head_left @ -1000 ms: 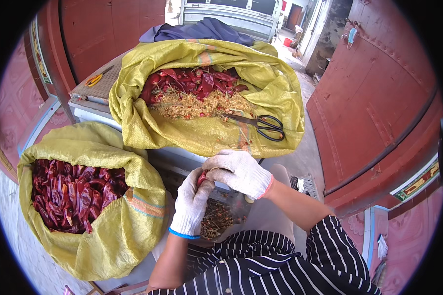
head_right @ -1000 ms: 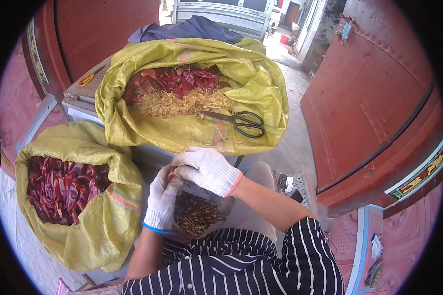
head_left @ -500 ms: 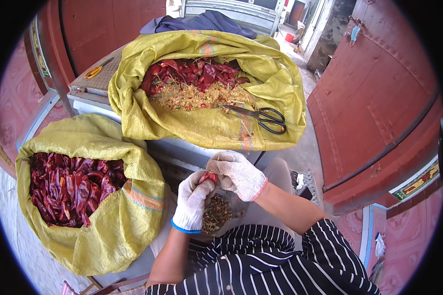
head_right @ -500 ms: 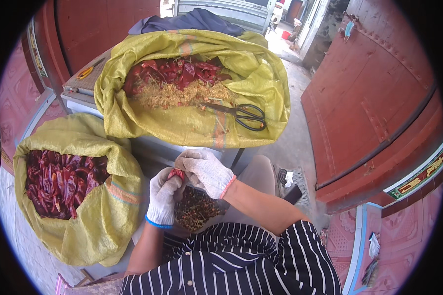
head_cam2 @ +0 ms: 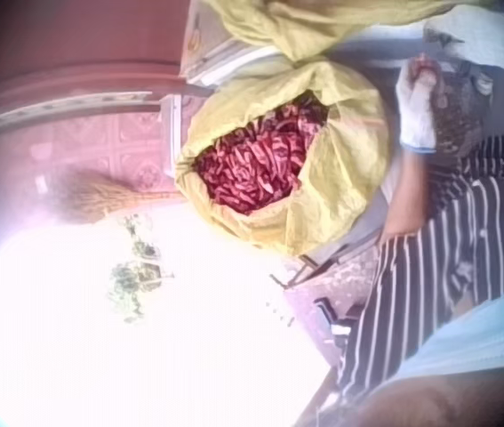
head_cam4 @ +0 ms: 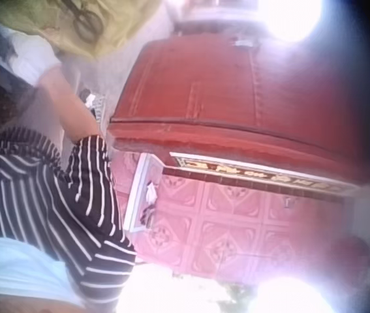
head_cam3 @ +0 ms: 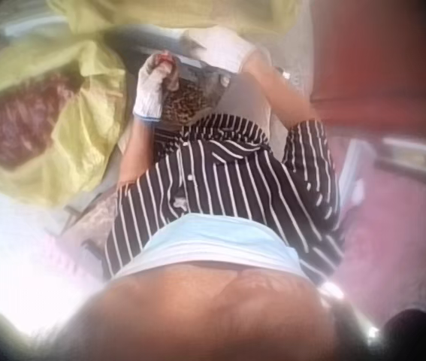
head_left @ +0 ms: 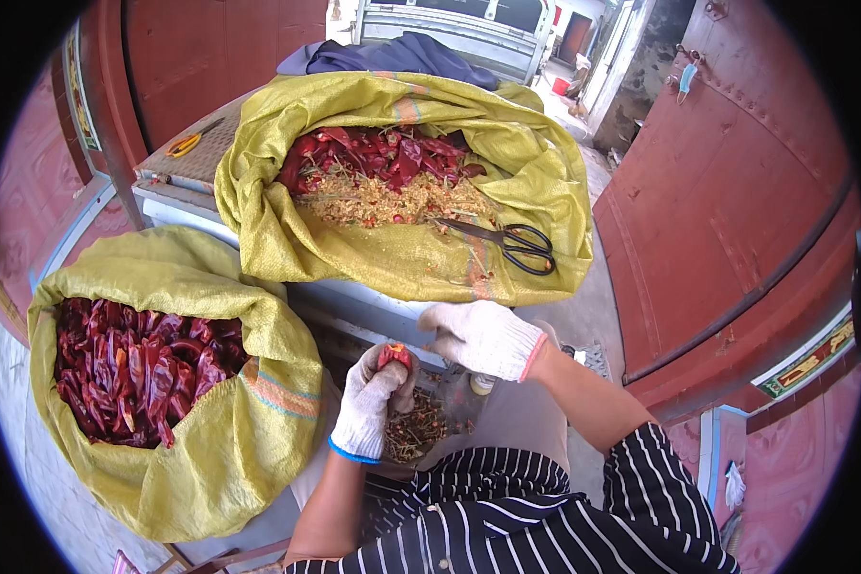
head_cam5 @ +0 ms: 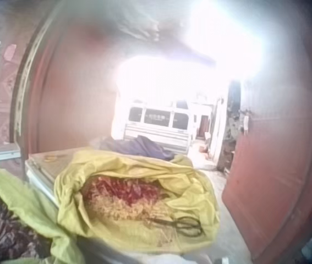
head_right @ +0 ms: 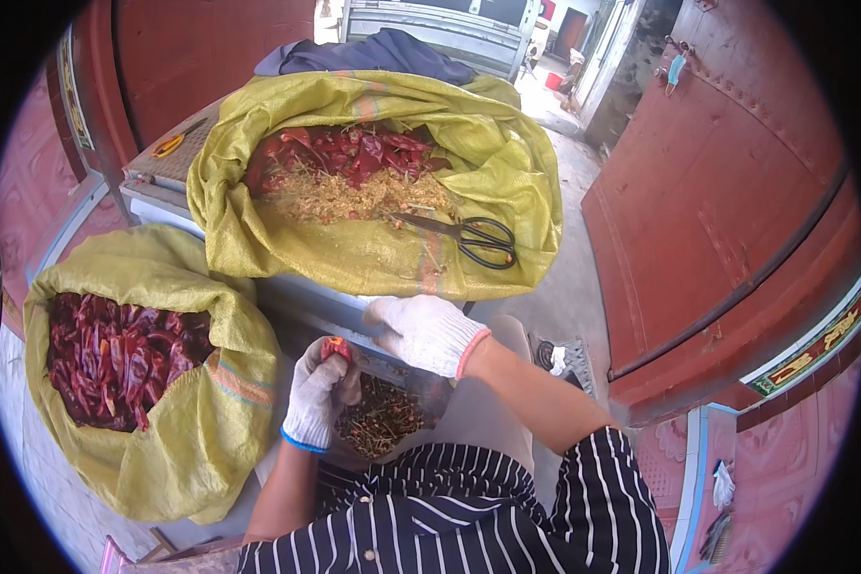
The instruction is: The person sits at a workstation and uses scissors to trim the stems off dried red chili peppers. They pick peppers from a large yellow sack, cut the stems, and place the trimmed peppers into a second sack while discarding the stems onto a cloth.
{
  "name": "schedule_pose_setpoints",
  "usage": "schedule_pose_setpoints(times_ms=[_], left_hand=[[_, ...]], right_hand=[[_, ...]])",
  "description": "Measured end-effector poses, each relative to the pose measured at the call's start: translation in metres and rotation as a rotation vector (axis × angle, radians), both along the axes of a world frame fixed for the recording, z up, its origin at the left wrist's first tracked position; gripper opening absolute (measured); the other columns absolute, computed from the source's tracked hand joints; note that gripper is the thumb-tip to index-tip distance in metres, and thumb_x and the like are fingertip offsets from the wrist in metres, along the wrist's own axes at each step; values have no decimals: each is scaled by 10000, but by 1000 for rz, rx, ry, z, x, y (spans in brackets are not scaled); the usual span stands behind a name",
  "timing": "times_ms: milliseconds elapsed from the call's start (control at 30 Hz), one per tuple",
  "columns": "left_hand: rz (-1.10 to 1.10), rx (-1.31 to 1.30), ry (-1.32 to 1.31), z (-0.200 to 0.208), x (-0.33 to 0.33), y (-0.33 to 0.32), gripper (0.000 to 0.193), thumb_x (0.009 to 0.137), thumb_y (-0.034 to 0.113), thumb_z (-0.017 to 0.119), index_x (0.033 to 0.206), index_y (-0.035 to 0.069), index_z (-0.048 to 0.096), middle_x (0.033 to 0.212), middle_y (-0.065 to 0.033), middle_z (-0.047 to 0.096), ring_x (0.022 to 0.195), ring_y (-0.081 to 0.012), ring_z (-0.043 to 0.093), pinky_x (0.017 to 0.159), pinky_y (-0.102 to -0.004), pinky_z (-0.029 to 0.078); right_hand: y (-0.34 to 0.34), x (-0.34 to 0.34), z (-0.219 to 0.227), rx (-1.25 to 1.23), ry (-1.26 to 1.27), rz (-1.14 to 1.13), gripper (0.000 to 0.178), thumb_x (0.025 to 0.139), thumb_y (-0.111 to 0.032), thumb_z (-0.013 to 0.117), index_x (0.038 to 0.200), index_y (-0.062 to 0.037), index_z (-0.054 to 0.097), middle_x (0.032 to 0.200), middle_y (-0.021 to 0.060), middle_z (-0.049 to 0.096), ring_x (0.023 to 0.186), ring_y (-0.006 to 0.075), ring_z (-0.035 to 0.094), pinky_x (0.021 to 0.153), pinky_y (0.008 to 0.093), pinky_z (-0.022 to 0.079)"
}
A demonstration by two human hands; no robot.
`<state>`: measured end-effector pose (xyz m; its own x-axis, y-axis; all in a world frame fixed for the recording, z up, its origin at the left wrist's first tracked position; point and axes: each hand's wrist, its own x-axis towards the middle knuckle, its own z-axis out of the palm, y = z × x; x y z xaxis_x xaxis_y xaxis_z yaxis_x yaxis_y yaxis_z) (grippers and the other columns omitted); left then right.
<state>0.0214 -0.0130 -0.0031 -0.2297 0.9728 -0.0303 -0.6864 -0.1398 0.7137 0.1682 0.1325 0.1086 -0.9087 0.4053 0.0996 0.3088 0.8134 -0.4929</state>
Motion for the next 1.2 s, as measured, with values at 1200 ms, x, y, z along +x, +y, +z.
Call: schedule_pose_setpoints(times_ms=[1200], left_hand=[[171, 2, -63, -39, -5, 4, 450, 829, 83, 762, 1244, 9, 607, 1099, -51, 678, 971, -152, 652, 865, -303, 544]], right_hand=[[-61, -10, -88, 160, 411, -34, 243, 843, -234, 755, 1006, -99, 637, 867, 92, 697, 745, 326, 696, 648, 421, 567]])
